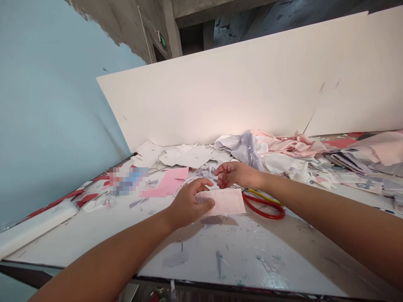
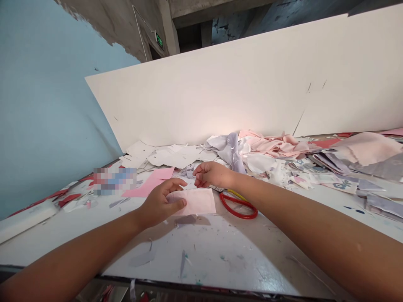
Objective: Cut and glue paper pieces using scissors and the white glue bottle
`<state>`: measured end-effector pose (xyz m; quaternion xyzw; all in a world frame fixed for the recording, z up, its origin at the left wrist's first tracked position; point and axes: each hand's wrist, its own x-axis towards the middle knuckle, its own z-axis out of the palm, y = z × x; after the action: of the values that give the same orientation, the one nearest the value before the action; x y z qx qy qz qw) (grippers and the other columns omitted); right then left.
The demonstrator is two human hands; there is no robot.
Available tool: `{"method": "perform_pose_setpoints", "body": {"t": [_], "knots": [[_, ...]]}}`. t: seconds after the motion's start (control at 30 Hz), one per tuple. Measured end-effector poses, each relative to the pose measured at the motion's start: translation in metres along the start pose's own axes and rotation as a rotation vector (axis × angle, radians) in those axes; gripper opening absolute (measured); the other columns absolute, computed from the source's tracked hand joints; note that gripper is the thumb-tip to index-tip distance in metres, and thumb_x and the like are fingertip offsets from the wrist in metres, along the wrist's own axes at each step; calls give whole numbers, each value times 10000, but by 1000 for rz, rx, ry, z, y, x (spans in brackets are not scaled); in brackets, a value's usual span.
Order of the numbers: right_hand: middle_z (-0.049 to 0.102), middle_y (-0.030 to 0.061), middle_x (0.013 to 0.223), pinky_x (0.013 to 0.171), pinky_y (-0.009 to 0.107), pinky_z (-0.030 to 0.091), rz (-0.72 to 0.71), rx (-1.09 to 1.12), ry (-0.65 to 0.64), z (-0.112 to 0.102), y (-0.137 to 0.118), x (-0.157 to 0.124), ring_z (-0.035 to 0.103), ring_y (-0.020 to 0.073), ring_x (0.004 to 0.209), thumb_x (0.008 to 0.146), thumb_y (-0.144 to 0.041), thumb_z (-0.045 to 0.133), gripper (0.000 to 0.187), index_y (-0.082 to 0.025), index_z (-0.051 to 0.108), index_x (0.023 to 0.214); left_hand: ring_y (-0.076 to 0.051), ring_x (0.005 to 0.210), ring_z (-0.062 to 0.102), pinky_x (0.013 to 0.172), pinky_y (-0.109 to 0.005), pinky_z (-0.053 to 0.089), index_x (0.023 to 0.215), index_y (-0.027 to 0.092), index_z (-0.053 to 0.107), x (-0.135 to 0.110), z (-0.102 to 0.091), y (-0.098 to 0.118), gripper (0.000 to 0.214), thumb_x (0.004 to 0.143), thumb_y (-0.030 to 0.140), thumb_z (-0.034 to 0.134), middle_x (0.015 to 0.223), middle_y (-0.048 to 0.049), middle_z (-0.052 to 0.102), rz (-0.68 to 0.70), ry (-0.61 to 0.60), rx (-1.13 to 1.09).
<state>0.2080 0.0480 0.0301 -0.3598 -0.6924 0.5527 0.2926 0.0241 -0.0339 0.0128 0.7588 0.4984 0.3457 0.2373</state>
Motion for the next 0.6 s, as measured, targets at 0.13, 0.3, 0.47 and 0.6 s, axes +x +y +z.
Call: {"method": "perform_pose_setpoints", "body": {"t": [0.13,0.3,0.47,0.6], "knots": [[638,-2,610,617,274,486,7,56,14,0,-1,-2,612,130,620,561,-98,672,227,-141,537,738,-139,795,545,658,-244,448,989,236,524,0,-1,1,328,666,283,554,851,-5,582,21,10,14],[601,-16,552,520,228,452,-32,99,62,2,2,-3,550,84,483,622,-218,678,174,-136,540,690,-141,782,542,661,-257,447,1002,245,508,0,0,-1,334,678,312,552,860,-5,574,21,-17,35],[378,-85,351,352,170,271,-37,163,53,6,4,-3,334,29,315,758,-380,548,291,-164,464,582,-165,908,535,724,-274,445,1006,262,504,-1,-1,-3,336,682,333,557,957,-13,573,20,-53,23],[339,-77,304,306,176,204,14,180,16,8,4,-4,282,29,274,763,-446,524,402,-173,398,496,-176,955,526,748,-282,444,1007,255,503,0,-2,-4,338,682,326,560,989,-19,573,22,-69,10]]}}
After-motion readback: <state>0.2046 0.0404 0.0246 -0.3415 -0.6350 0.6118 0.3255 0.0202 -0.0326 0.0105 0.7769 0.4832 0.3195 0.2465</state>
